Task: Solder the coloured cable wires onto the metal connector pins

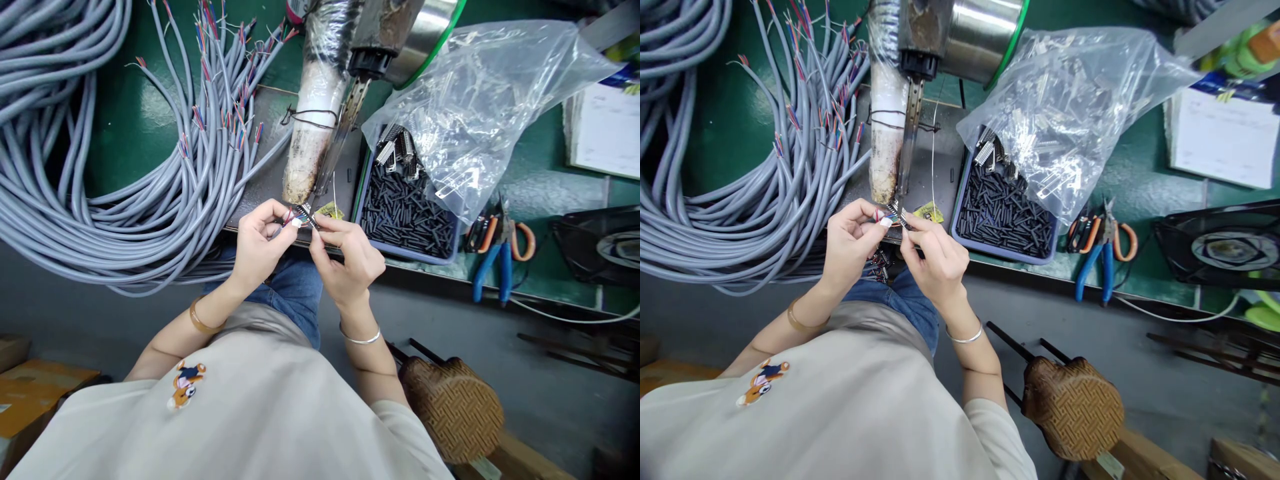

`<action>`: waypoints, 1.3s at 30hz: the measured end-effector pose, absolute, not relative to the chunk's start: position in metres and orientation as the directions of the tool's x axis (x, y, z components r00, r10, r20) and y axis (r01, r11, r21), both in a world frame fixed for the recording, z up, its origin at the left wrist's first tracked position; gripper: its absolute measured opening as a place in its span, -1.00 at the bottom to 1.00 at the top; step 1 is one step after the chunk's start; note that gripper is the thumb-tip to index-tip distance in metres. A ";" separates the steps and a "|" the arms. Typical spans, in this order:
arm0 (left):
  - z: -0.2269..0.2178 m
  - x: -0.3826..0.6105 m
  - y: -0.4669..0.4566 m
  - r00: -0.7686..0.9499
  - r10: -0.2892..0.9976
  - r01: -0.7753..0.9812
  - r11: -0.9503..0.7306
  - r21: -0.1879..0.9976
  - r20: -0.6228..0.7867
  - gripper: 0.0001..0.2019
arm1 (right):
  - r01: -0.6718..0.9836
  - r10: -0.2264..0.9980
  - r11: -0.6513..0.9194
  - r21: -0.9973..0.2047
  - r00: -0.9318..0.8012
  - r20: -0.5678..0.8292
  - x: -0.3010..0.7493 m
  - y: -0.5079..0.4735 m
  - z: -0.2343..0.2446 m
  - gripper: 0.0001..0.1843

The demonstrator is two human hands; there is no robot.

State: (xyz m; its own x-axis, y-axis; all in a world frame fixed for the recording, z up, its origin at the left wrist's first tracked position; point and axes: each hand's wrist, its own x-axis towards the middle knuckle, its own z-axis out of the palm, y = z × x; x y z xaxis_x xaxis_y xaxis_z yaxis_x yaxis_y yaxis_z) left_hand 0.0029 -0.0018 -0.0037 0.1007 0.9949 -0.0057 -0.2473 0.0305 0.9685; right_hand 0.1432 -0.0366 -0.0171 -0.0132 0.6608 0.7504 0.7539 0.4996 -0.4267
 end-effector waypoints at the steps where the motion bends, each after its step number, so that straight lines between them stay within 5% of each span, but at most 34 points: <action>1: -0.004 0.003 -0.002 0.103 0.995 -0.244 0.031 0.969 -0.006 -0.81 | 0.747 0.665 0.499 -0.439 -0.005 0.747 0.143 -0.037 -0.017 -0.81; 39: -0.004 0.003 -0.004 0.079 0.997 -0.208 -0.003 0.978 0.019 -0.88 | 0.727 0.666 0.515 -0.453 -0.007 0.746 0.144 -0.037 -0.015 -0.79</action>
